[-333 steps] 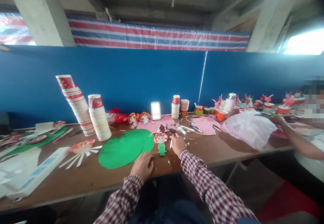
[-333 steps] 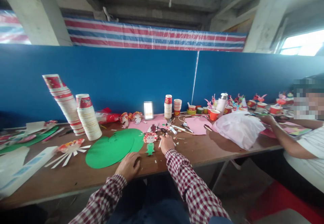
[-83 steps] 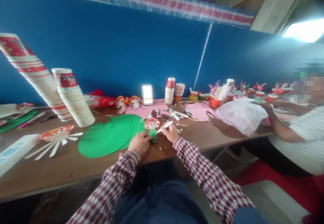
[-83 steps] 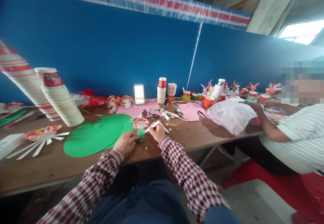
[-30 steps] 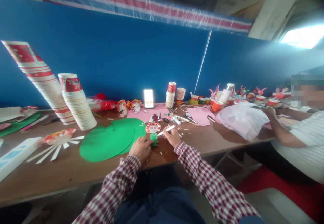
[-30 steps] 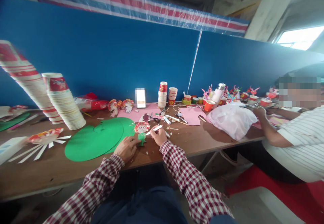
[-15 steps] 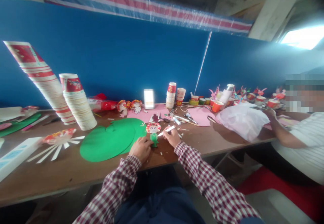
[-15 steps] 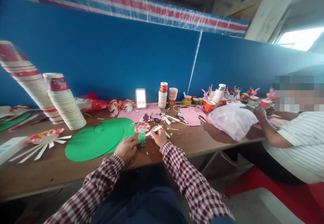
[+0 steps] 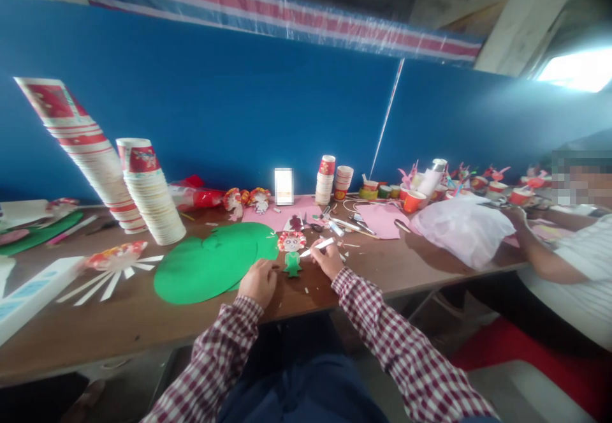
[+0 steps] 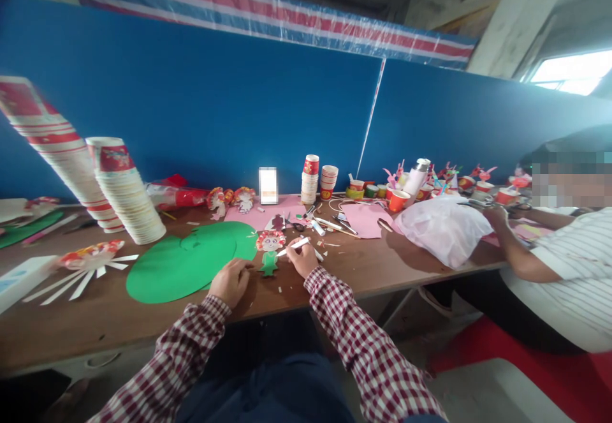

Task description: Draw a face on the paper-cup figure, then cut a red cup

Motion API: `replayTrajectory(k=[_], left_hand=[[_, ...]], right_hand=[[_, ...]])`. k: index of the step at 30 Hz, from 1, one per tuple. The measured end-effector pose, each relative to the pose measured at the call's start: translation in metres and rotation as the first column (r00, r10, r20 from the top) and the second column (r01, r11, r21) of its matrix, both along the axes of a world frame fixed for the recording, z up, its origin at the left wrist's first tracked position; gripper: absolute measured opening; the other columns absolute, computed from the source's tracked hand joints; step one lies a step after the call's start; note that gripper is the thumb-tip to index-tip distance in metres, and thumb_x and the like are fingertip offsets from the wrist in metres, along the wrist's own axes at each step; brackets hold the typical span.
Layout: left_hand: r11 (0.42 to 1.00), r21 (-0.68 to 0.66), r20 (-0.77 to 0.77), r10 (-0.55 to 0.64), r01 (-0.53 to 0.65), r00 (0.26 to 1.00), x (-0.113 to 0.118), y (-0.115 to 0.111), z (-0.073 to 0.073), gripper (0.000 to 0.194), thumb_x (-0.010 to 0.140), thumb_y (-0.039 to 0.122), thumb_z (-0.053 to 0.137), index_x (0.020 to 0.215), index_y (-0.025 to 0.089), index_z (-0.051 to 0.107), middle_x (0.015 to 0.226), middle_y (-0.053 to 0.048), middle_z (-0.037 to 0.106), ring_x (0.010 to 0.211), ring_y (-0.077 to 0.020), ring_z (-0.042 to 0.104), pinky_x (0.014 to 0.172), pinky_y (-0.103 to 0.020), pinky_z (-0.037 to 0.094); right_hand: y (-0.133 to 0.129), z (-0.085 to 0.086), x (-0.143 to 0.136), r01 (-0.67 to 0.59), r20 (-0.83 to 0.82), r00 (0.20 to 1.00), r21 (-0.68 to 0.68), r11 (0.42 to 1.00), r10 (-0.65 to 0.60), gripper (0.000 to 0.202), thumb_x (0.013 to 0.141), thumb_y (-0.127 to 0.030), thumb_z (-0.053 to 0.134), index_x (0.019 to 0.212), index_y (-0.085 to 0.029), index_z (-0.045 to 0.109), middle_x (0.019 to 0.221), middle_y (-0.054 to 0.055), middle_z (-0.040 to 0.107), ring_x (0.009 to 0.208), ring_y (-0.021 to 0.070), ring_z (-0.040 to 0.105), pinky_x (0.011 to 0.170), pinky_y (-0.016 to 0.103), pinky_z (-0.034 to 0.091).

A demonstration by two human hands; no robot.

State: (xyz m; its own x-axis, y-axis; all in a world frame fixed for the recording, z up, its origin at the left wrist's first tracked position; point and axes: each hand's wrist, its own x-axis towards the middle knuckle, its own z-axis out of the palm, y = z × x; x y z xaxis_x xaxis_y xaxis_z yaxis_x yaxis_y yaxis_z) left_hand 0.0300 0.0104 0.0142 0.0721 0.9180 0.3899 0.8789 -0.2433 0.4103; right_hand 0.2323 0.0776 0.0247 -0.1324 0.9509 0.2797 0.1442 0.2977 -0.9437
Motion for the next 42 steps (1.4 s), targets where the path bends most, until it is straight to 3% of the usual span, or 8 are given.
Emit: replayTrajectory(k=[8, 15, 26, 42], left_hand=[[0.997, -0.02, -0.03, -0.075, 0.074, 0.997, -0.001, -0.005, -0.002, 0.027, 0.079, 0.008, 0.042, 0.09, 0.017, 0.065, 0.09, -0.005, 0.063, 0.089, -0.0176, 0.056, 0.085, -0.029, 0.043], [0.992, -0.041, -0.133, -0.124, 0.119, 0.983, 0.004, -0.01, 0.002, 0.041, 0.077, 0.009, 0.044, 0.112, 0.02, 0.062, 0.095, -0.007, 0.06, 0.09, -0.0214, 0.05, 0.087, -0.035, 0.041], [0.99, -0.111, -0.259, -0.113, 0.087, 0.959, 0.008, -0.012, 0.008, 0.04, 0.077, 0.009, 0.044, 0.11, 0.022, 0.064, 0.101, -0.007, 0.059, 0.093, -0.0215, 0.048, 0.088, -0.035, 0.04], [0.991, -0.11, -0.273, -0.104, 0.076, 0.956, 0.009, -0.012, 0.009, 0.038, 0.081, 0.012, 0.044, 0.113, 0.021, 0.061, 0.1, -0.008, 0.058, 0.092, -0.0226, 0.047, 0.087, -0.036, 0.039]], right_hand=[[-0.004, 0.004, -0.001, -0.004, 0.007, 1.0, -0.005, 1.0, 0.004, 0.009, 0.074, -0.025, 0.052, 0.068, -0.019, 0.053, 0.049, -0.005, 0.051, 0.045, 0.0119, 0.051, 0.045, 0.022, 0.042], [-0.002, 0.002, -0.004, 0.0, 0.054, 0.999, 0.046, 0.999, -0.002, 0.012, 0.077, -0.028, 0.052, 0.072, -0.018, 0.055, 0.052, -0.003, 0.053, 0.046, 0.0125, 0.052, 0.046, 0.023, 0.043], [-0.002, -0.002, -0.024, 0.033, 0.21, 0.976, 0.144, 0.989, -0.063, 0.011, 0.076, -0.028, 0.056, 0.072, -0.019, 0.06, 0.055, 0.0, 0.06, 0.057, 0.0175, 0.06, 0.054, 0.026, 0.046], [-0.002, -0.002, -0.024, -0.012, 0.331, 0.942, 0.216, 0.976, -0.062, 0.012, 0.077, -0.024, 0.056, 0.07, -0.018, 0.063, 0.059, 0.002, 0.064, 0.061, 0.0172, 0.061, 0.062, 0.027, 0.046]])
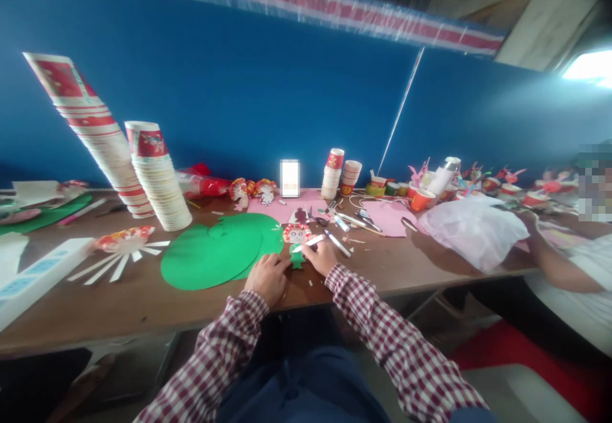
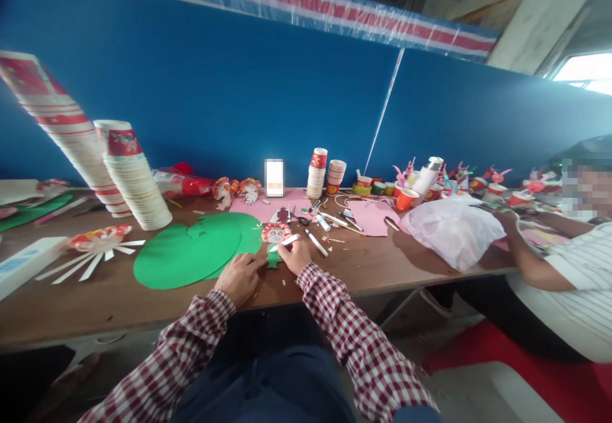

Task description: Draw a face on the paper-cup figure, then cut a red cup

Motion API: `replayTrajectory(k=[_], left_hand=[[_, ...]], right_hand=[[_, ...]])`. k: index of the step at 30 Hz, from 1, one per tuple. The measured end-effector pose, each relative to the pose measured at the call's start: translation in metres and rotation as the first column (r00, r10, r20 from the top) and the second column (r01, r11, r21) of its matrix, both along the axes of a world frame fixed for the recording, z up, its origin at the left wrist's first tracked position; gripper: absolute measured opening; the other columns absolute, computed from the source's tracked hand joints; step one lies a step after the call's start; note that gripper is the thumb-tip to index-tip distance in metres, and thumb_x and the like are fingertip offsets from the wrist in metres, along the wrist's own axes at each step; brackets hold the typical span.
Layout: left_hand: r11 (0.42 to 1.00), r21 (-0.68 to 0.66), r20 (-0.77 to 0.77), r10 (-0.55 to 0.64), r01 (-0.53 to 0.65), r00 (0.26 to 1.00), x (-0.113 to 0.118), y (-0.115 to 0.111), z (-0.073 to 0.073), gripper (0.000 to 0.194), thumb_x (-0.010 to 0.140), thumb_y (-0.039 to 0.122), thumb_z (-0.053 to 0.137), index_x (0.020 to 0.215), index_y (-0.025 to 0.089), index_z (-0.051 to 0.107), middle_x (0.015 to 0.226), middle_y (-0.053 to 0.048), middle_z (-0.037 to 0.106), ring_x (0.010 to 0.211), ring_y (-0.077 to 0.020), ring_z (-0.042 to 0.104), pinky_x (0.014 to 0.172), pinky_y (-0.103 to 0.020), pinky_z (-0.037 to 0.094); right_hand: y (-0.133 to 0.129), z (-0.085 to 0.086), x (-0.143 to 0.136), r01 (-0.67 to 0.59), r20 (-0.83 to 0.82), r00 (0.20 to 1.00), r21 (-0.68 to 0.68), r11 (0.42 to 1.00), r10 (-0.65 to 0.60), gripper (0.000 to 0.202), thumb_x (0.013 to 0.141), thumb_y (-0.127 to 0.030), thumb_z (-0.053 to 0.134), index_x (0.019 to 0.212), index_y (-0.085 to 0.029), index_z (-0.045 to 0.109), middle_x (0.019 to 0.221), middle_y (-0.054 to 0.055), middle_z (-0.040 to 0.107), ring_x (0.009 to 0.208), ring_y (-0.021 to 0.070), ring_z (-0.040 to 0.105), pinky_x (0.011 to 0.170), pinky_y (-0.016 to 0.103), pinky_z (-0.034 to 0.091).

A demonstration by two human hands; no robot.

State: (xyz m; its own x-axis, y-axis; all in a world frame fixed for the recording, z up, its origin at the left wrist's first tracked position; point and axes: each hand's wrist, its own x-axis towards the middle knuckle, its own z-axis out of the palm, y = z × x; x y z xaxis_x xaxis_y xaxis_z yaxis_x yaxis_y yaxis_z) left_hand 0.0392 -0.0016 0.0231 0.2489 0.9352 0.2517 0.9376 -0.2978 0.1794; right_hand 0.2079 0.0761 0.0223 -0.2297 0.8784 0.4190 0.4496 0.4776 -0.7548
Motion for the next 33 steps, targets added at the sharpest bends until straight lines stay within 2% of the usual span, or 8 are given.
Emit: replayTrajectory(k=[10, 19, 33], left_hand=[[1.0, 0.002, -0.01, -0.001, 0.001, 1.0, 0.0001, 0.0, 0.0001, 0.036, 0.082, 0.014, 0.044, 0.111, 0.021, 0.062, 0.099, -0.008, 0.058, 0.091, -0.0225, 0.048, 0.086, -0.036, 0.04], [1.0, 0.001, -0.001, 0.011, -0.011, 1.0, 0.0008, -0.0002, 0.0001, 0.042, 0.081, 0.012, 0.043, 0.12, 0.022, 0.056, 0.101, -0.009, 0.057, 0.093, -0.0227, 0.047, 0.086, -0.037, 0.039], [0.999, -0.012, -0.021, 0.032, -0.032, 0.999, 0.0025, -0.0011, 0.0025, 0.038, 0.081, 0.014, 0.044, 0.112, 0.025, 0.061, 0.103, -0.007, 0.057, 0.093, -0.0227, 0.047, 0.084, -0.037, 0.04]], right_hand=[[-0.0022, 0.0029, -0.0009, -0.005, -0.007, 1.0, -0.003, 1.0, 0.005, 0.012, 0.076, -0.024, 0.056, 0.068, -0.018, 0.062, 0.059, 0.001, 0.063, 0.063, 0.0175, 0.061, 0.063, 0.027, 0.047], [-0.0016, 0.0018, -0.0003, 0.02, -0.047, 0.999, -0.03, 0.999, -0.022, 0.011, 0.076, -0.026, 0.055, 0.071, -0.018, 0.062, 0.059, 0.002, 0.063, 0.064, 0.0185, 0.062, 0.058, 0.027, 0.048], [-0.0032, 0.0018, 0.0006, 0.041, -0.048, 0.998, -0.047, 0.998, -0.044, 0.011, 0.077, -0.027, 0.057, 0.072, -0.018, 0.063, 0.058, 0.002, 0.065, 0.062, 0.0188, 0.063, 0.059, 0.028, 0.049]])
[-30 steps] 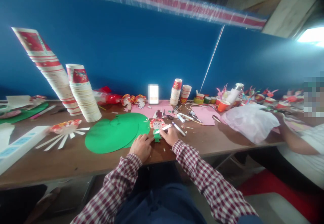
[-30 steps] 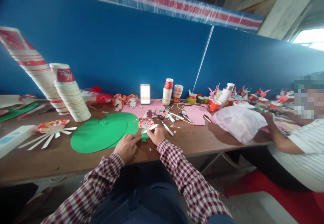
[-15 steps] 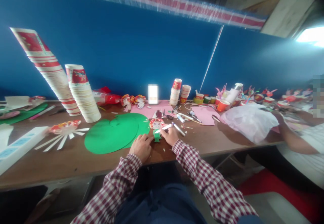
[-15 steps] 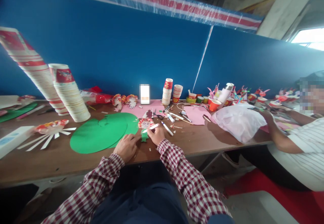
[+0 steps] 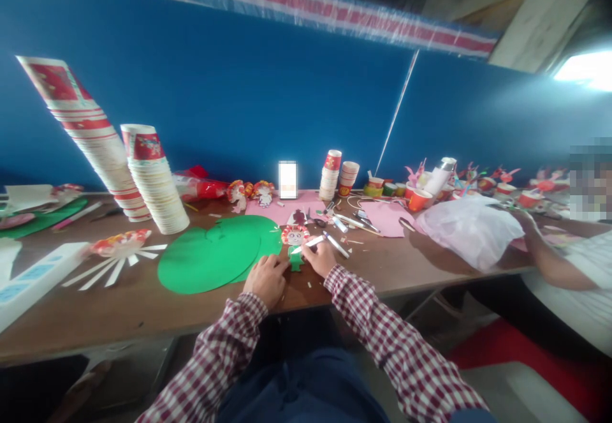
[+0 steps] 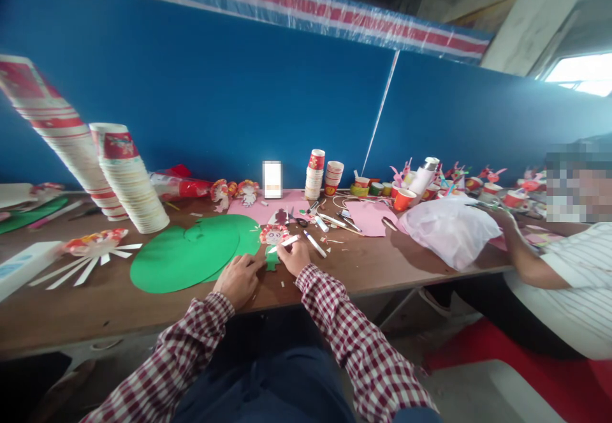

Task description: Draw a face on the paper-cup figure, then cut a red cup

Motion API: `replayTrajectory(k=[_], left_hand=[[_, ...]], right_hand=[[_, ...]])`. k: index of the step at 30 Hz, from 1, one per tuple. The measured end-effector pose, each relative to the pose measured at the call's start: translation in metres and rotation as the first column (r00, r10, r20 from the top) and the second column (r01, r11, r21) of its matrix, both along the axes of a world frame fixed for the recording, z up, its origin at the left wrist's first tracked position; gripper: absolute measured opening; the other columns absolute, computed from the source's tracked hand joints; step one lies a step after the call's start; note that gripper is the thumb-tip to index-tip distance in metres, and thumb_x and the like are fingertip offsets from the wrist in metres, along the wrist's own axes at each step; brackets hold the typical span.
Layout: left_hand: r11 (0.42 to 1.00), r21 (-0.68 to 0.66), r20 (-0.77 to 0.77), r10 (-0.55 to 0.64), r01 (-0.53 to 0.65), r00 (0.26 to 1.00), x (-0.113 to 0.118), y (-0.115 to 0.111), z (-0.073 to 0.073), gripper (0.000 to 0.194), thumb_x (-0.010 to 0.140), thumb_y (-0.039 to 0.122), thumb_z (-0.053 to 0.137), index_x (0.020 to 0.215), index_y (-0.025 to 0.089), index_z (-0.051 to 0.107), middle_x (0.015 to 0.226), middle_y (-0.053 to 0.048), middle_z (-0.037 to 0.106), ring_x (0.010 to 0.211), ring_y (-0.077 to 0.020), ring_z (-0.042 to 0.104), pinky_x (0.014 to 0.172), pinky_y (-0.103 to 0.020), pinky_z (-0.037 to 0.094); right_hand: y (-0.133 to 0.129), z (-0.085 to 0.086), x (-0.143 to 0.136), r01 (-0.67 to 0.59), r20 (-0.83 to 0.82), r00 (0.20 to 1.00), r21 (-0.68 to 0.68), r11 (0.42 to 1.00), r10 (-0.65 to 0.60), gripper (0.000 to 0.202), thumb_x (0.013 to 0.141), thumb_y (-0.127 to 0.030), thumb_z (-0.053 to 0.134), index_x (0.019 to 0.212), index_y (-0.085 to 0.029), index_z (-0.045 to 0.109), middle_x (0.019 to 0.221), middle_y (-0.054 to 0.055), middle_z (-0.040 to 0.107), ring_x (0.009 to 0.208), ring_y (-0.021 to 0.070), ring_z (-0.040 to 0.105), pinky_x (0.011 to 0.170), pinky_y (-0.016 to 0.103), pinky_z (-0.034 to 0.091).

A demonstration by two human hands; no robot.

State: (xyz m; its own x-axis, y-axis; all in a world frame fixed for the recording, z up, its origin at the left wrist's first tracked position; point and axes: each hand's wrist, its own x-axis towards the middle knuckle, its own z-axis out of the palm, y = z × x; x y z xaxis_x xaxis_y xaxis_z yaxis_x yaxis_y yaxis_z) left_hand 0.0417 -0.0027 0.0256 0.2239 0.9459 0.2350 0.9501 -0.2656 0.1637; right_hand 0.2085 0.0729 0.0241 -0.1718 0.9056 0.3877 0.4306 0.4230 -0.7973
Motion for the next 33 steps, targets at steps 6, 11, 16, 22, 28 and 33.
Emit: replayTrajectory(k=[6, 11, 16, 22, 28, 33], left_hand=[[1.0, 0.015, -0.008, -0.006, 0.007, 1.0, -0.0002, 0.0003, -0.0007, 0.037, 0.08, 0.014, 0.044, 0.112, 0.023, 0.061, 0.103, -0.008, 0.057, 0.092, -0.0236, 0.047, 0.082, -0.036, 0.04], [1.0, 0.025, -0.012, -0.01, 0.01, 1.0, -0.0007, 0.0, -0.0018, 0.037, 0.081, 0.014, 0.044, 0.112, 0.024, 0.061, 0.102, -0.008, 0.057, 0.092, -0.0231, 0.047, 0.082, -0.035, 0.04], [1.0, 0.025, -0.021, -0.008, 0.009, 1.0, -0.0008, 0.0003, -0.0019, 0.037, 0.081, 0.014, 0.043, 0.112, 0.024, 0.061, 0.102, -0.007, 0.057, 0.092, -0.023, 0.047, 0.082, -0.035, 0.04], [1.0, 0.015, -0.024, -0.003, 0.003, 1.0, -0.0006, 0.0005, -0.0021, 0.037, 0.081, 0.015, 0.044, 0.112, 0.024, 0.061, 0.103, -0.007, 0.056, 0.092, -0.0228, 0.046, 0.084, -0.035, 0.039], [1.0, 0.011, -0.022, 0.0, 0.0, 1.0, -0.0007, 0.0006, -0.0015, 0.036, 0.08, 0.014, 0.044, 0.111, 0.024, 0.062, 0.103, -0.006, 0.057, 0.092, -0.0224, 0.046, 0.083, -0.035, 0.039], [1.0, 0.019, -0.017, -0.003, 0.004, 1.0, -0.0008, 0.0008, -0.0019, 0.038, 0.08, 0.014, 0.044, 0.112, 0.024, 0.061, 0.103, -0.006, 0.057, 0.092, -0.0216, 0.046, 0.085, -0.034, 0.039]], right_hand=[[0.0, -0.0006, 0.0001, -0.003, -0.004, 1.0, 0.004, 1.0, 0.003, 0.012, 0.078, -0.027, 0.056, 0.072, -0.019, 0.063, 0.059, 0.002, 0.064, 0.061, 0.0188, 0.063, 0.059, 0.027, 0.049], [0.0003, -0.0008, 0.0002, -0.006, 0.003, 1.0, 0.005, 1.0, 0.006, 0.013, 0.078, -0.026, 0.056, 0.071, -0.019, 0.063, 0.058, 0.002, 0.065, 0.06, 0.0185, 0.063, 0.059, 0.027, 0.048], [0.0004, -0.0011, 0.0002, -0.003, 0.012, 1.0, 0.001, 1.0, 0.003, 0.013, 0.078, -0.026, 0.056, 0.07, -0.018, 0.062, 0.056, 0.002, 0.064, 0.057, 0.0183, 0.062, 0.058, 0.028, 0.048], [0.0005, -0.0014, 0.0005, 0.003, 0.016, 1.0, 0.006, 1.0, -0.003, 0.012, 0.078, -0.026, 0.056, 0.073, -0.018, 0.063, 0.06, 0.002, 0.065, 0.06, 0.0176, 0.063, 0.06, 0.027, 0.049], [0.0003, -0.0014, 0.0003, -0.004, 0.017, 1.0, 0.006, 1.0, 0.004, 0.012, 0.079, -0.025, 0.056, 0.073, -0.017, 0.063, 0.057, 0.001, 0.064, 0.06, 0.017, 0.063, 0.06, 0.025, 0.048], [0.0009, -0.0014, 0.0002, -0.013, 0.018, 1.0, 0.012, 1.0, 0.013, 0.011, 0.078, -0.023, 0.055, 0.071, -0.017, 0.062, 0.056, 0.0, 0.063, 0.057, 0.0162, 0.062, 0.058, 0.025, 0.047]])
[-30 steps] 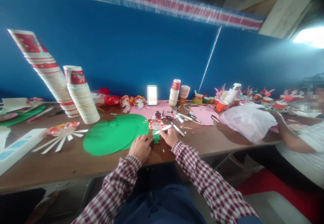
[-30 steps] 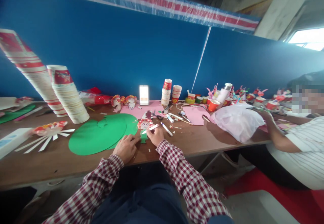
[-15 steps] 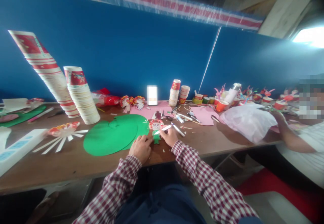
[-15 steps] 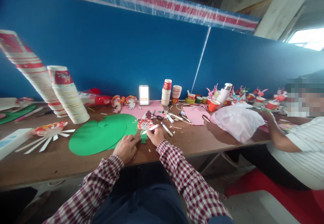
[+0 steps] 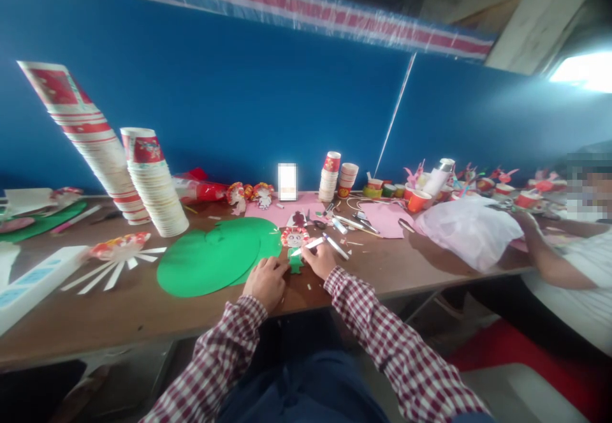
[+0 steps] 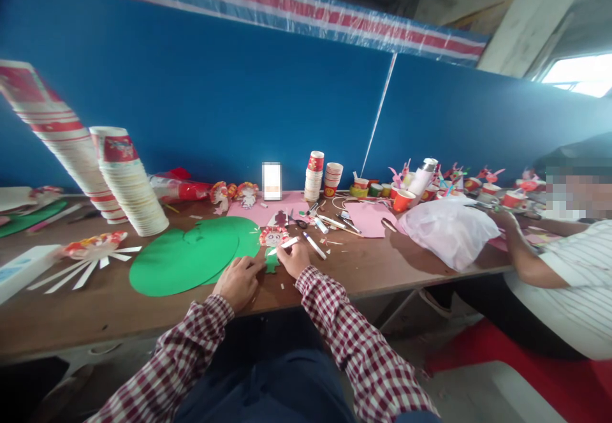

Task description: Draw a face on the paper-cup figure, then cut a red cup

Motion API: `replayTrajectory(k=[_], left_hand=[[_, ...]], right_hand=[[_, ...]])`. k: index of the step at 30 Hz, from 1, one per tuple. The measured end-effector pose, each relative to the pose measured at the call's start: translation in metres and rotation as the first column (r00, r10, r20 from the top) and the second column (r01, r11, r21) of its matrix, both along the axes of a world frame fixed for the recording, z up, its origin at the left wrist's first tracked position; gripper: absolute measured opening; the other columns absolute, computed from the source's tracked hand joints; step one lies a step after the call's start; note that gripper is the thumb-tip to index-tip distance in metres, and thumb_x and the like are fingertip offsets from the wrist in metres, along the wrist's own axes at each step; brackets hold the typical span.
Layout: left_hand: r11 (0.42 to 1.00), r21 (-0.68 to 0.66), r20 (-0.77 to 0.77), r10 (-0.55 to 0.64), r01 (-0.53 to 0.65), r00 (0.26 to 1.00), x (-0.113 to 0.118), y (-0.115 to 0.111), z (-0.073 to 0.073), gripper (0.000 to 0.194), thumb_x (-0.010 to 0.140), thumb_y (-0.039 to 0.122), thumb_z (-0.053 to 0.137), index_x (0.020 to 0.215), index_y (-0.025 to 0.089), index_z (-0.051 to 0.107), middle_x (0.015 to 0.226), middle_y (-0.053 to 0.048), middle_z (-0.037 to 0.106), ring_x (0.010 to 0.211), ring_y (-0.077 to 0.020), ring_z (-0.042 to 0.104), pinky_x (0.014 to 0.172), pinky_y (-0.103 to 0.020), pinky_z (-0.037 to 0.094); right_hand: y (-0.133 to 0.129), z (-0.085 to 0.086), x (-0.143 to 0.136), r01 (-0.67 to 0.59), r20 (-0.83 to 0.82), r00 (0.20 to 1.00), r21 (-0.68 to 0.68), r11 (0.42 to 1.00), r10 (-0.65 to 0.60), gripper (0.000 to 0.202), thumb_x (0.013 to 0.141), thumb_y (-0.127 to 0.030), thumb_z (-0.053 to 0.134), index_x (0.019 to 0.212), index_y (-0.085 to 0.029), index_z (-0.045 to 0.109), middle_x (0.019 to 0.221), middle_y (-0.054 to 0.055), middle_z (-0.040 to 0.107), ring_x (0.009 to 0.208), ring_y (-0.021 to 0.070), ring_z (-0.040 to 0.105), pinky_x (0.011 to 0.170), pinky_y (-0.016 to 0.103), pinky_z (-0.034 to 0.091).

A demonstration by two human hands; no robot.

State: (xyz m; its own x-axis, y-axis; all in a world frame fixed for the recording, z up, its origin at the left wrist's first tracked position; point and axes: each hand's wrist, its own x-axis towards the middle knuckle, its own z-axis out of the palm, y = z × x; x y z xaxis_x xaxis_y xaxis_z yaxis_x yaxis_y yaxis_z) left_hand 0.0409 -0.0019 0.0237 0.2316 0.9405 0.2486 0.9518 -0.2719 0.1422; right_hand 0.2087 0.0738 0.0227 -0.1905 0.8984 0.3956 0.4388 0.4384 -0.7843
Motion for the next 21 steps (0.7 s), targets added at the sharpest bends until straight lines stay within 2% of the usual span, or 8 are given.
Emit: replayTrajectory(k=[21], left_hand=[[1.0, -0.001, -0.002, 0.002, -0.002, 1.0, 0.001, -0.0012, 0.0016, 0.036, 0.081, 0.016, 0.044, 0.112, 0.024, 0.061, 0.103, -0.006, 0.057, 0.093, -0.0218, 0.046, 0.084, -0.034, 0.039]], right_hand=[[0.0002, -0.0011, 0.0002, 0.011, -0.013, 1.0, 0.001, 1.0, -0.011, 0.009, 0.077, -0.023, 0.056, 0.073, -0.018, 0.062, 0.059, 0.001, 0.065, 0.062, 0.018, 0.064, 0.059, 0.026, 0.049]])
